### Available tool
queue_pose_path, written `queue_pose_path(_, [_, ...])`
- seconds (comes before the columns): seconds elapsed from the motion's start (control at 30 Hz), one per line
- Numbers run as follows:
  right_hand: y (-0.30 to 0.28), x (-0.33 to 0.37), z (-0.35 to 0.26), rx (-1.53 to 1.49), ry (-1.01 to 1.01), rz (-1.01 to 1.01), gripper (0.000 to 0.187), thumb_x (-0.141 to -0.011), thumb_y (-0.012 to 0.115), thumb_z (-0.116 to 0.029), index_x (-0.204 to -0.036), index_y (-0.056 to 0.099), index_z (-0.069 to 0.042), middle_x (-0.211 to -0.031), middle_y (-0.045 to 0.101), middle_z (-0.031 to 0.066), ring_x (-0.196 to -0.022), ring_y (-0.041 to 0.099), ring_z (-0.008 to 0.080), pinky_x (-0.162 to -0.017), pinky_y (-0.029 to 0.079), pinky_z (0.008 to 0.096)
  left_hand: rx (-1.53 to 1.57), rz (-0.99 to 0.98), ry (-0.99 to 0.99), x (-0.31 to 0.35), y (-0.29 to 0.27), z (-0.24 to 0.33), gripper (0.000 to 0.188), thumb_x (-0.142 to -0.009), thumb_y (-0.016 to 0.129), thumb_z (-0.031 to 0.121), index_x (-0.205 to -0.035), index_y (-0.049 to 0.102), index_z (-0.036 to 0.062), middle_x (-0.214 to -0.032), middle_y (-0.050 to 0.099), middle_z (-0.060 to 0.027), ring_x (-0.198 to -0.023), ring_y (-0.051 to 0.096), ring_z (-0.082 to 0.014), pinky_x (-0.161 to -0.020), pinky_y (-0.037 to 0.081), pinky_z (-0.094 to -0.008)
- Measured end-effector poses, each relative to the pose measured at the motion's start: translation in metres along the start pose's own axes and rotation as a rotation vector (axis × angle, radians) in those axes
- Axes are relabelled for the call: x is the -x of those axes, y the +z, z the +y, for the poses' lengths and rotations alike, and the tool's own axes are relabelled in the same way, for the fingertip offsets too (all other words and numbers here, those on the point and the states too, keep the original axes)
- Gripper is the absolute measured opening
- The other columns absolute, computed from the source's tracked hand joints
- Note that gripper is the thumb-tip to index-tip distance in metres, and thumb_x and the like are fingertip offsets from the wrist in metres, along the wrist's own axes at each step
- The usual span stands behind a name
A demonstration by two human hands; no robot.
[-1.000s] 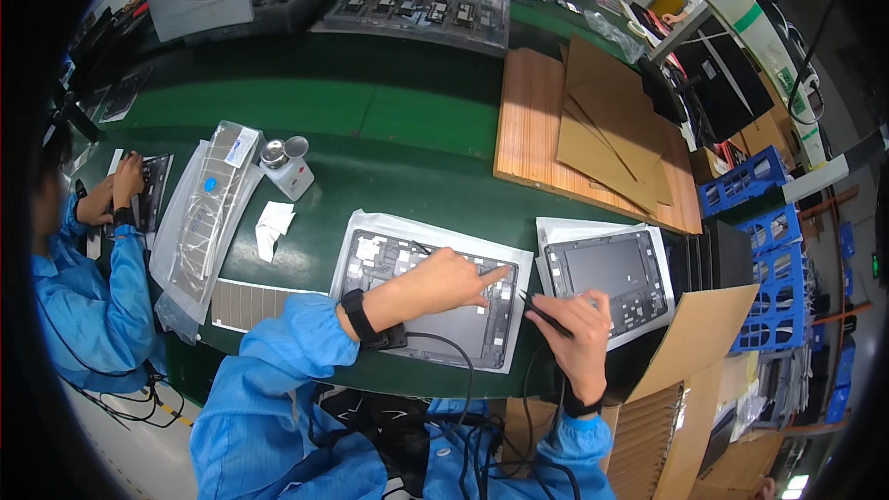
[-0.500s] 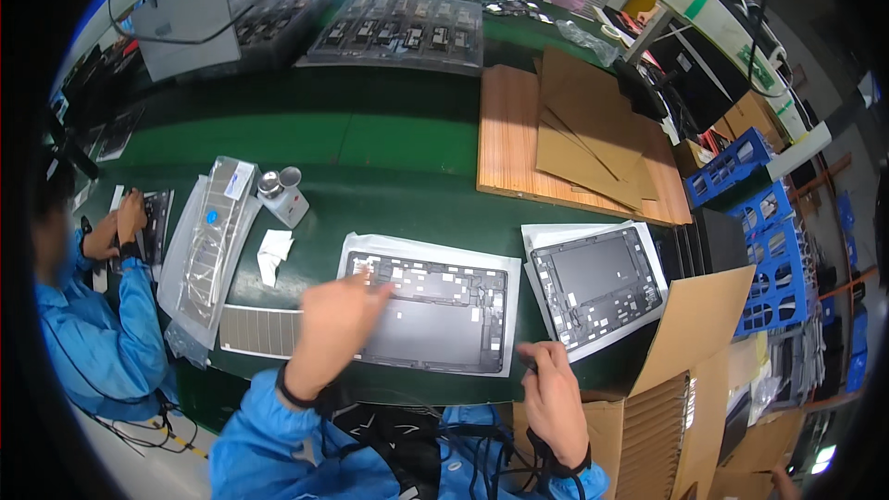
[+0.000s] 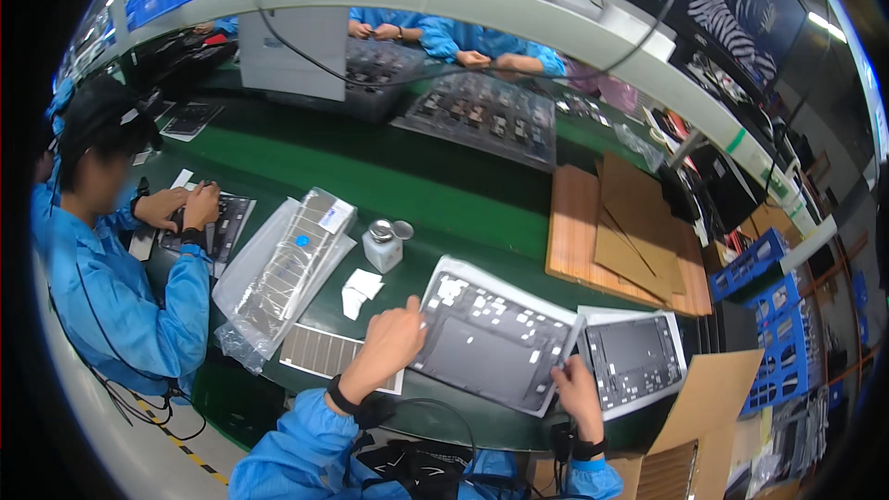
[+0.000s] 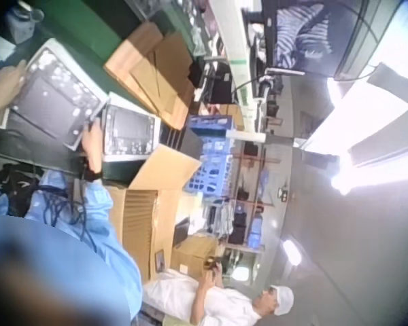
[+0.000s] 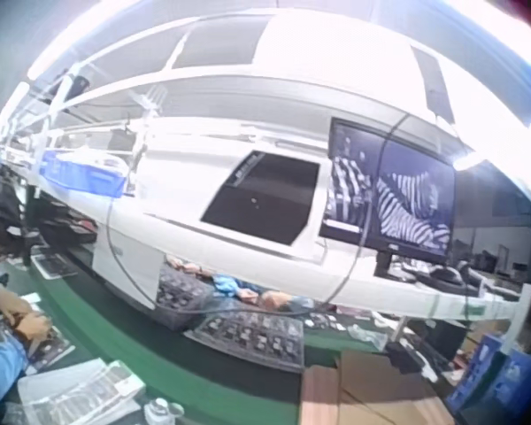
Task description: The recorder is assembling an electronic tablet or screen device on a factory production line.
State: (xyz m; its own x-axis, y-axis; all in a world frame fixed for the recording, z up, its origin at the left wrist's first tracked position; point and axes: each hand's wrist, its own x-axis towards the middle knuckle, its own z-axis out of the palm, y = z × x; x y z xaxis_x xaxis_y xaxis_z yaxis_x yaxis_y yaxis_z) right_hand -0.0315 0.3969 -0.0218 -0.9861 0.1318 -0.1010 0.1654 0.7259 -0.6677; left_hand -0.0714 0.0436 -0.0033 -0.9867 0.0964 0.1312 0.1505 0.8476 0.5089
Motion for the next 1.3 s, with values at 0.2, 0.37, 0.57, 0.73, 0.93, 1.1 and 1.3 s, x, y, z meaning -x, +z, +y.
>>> queue_pose_path(0.2, [-0.019,-0.144,-0.061,-0.513,-0.137,0.188,0.02,-0.098,0.064,-0.013,-0.107,0.056,0.003,-0.09,0.059,0.0081,-0.084,0.054,0.0188,-0.076,0.047,0.0356,0.003,0.257,0.055,-0.083,-0.102,0.023,0.028,-0.102,0.058,0.03,-0.104,0.059,0.0015,-0.072,0.068,-0.0216,-0.073,0.067,-0.0445,-0.066,0.05,-0.0544])
queue_pose_path(0.37, [0.028,-0.265,-0.087,-0.163,-0.247,0.29,0.02,-0.094,0.061,-0.01,-0.108,0.054,0.002,-0.096,0.063,0.0178,-0.092,0.063,0.0309,-0.083,0.05,0.0427,0.087,0.394,0.046,-0.031,-0.109,0.011,0.025,-0.103,0.058,0.033,-0.113,0.062,0.011,-0.07,0.068,-0.0193,-0.068,0.067,-0.0441,-0.061,0.049,-0.054])
queue_pose_path(0.57, [0.117,-0.321,-0.106,-0.161,-0.083,0.361,0.03,-0.088,0.064,-0.009,-0.112,0.049,0.001,-0.096,0.069,0.026,-0.096,0.067,0.0475,-0.088,0.051,0.0533,0.038,0.151,-0.14,0.066,-0.068,-0.014,0.02,-0.099,0.064,0.029,-0.105,0.067,0.0104,-0.062,0.064,-0.0195,-0.062,0.066,-0.0427,-0.058,0.05,-0.0537])
queue_pose_path(0.73, [0.073,-0.33,-0.062,-0.177,-0.104,0.209,0.019,-0.089,0.061,-0.015,-0.091,0.063,0.004,-0.102,0.07,0.0278,-0.095,0.067,0.0492,-0.082,0.051,0.0577,0.131,-0.005,-0.078,0.058,-0.035,-0.002,0.021,-0.101,0.061,0.027,-0.104,0.069,0.0082,-0.07,0.068,-0.0201,-0.069,0.068,-0.0423,-0.063,0.05,-0.0509])
queue_pose_path(0.93, [0.048,0.002,-0.186,-0.482,-0.638,-0.056,0.014,-0.096,0.056,-0.003,-0.104,0.068,0.0,-0.082,0.07,0.0154,-0.071,0.07,0.0274,-0.067,0.055,0.0367,0.432,-0.107,-0.032,0.035,-0.009,0.023,0.026,-0.103,0.058,0.021,-0.1,0.071,-0.0009,-0.082,0.073,-0.0162,-0.077,0.071,-0.0293,-0.07,0.052,-0.0392])
queue_pose_path(1.1, [-0.02,0.114,-0.061,-0.574,0.17,0.339,0.021,-0.102,0.06,-0.014,-0.093,0.074,-0.002,-0.062,0.064,0.0007,-0.054,0.057,0.0066,-0.052,0.045,0.0245,0.887,-0.51,0.174,-0.042,0.109,0.097,0.036,-0.107,0.052,0.032,-0.105,0.072,0.0025,-0.078,0.074,-0.006,-0.064,0.06,-0.0126,-0.061,0.048,-0.0318])
queue_pose_path(1.3, [-0.046,0.118,0.037,-0.529,0.413,0.673,0.029,-0.101,0.067,-0.025,-0.093,0.074,0.002,-0.063,0.065,0.002,-0.053,0.054,0.0054,-0.05,0.042,0.024,0.917,-0.803,-0.014,-0.069,0.143,0.193,0.036,-0.107,0.055,0.031,-0.102,0.067,-0.0033,-0.086,0.078,-0.0058,-0.066,0.062,-0.0132,-0.067,0.05,-0.0296])
